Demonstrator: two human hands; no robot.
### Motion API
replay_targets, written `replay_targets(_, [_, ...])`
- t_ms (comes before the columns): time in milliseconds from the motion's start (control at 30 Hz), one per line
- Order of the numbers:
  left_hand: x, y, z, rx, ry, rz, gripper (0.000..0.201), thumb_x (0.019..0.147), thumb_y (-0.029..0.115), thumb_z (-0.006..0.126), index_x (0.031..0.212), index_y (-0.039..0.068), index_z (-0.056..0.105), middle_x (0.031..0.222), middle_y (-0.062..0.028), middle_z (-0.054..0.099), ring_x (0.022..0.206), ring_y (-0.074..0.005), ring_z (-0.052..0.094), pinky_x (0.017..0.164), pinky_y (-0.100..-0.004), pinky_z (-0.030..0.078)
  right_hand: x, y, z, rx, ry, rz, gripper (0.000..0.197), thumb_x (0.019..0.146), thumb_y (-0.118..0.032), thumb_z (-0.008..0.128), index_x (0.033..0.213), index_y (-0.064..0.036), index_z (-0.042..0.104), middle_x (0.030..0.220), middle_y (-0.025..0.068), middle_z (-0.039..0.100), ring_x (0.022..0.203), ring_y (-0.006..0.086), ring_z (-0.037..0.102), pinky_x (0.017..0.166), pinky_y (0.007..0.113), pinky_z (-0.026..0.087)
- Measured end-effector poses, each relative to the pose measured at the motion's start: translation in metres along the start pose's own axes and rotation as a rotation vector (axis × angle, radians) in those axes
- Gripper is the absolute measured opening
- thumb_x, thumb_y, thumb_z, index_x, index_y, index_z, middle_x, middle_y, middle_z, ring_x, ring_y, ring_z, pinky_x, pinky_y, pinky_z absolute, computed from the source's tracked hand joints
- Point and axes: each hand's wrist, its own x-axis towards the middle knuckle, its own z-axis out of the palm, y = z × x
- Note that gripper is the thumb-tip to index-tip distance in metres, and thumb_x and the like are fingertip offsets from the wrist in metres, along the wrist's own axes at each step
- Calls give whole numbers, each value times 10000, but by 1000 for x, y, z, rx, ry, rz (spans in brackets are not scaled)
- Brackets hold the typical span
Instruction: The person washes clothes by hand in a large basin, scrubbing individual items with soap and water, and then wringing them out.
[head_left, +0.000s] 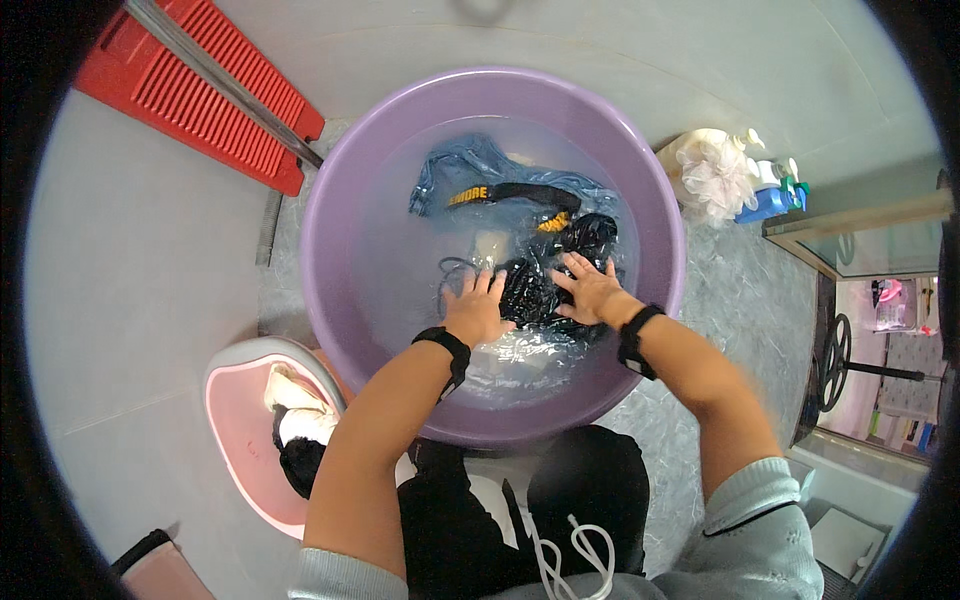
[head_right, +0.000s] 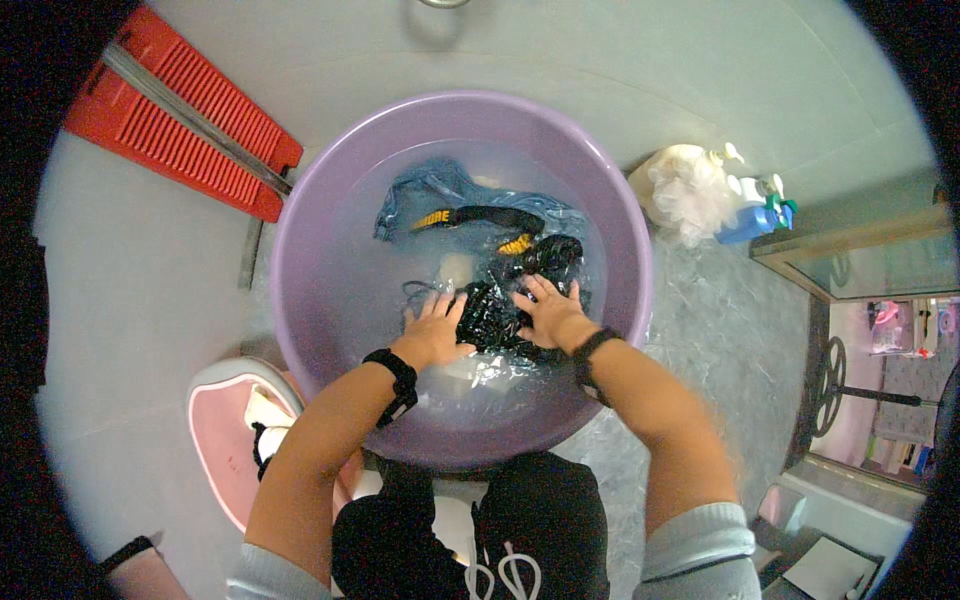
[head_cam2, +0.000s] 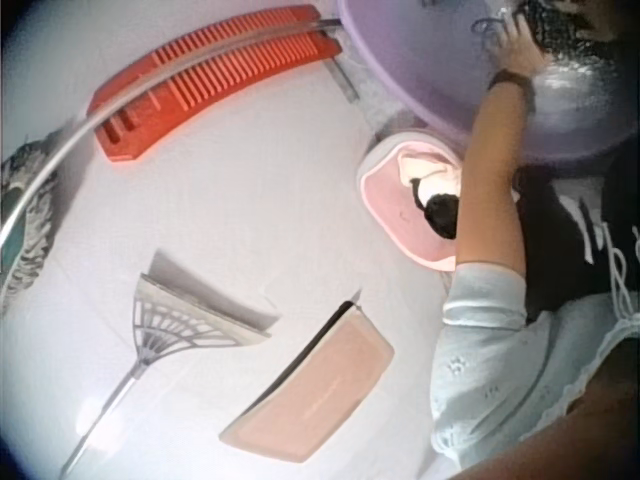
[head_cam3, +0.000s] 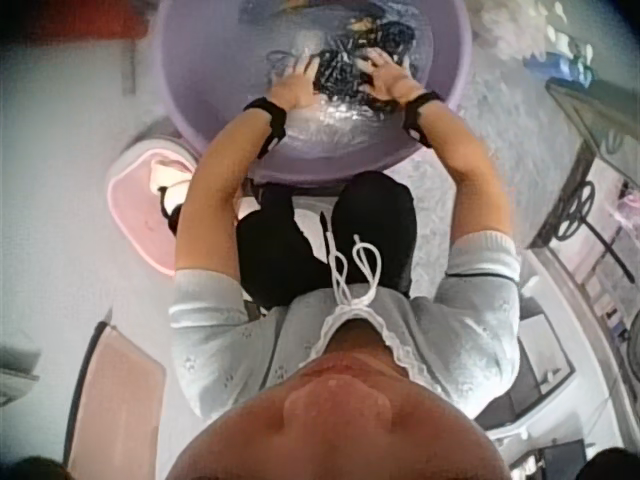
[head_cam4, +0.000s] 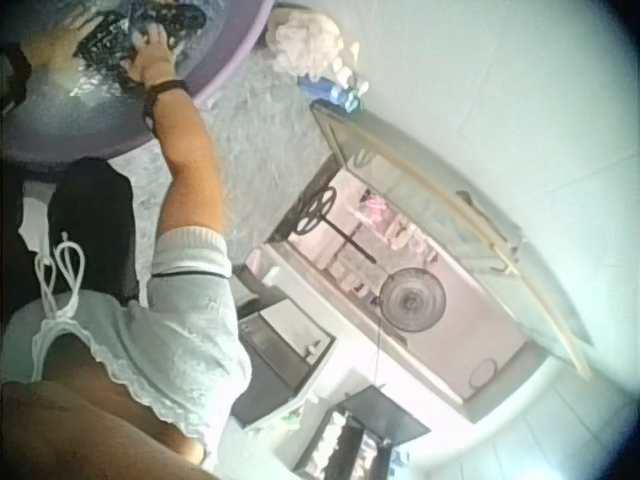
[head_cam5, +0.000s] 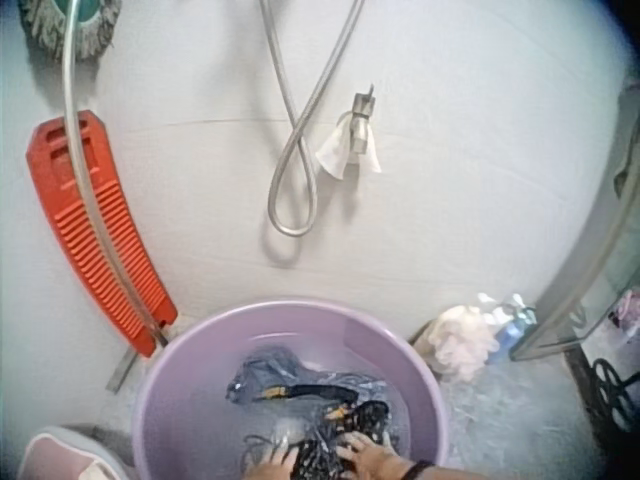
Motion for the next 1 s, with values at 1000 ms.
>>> replay_targets(1000, [-48,13,-75,-31,598,720,205,688,3,565,864,106,540,860,-48,519,761,-278,541,650,-375,448,-47,-7,-63,753,597,-769,580,681,-338,754,1121,-71,487,913,98,581,843,251,552,730,393,430])
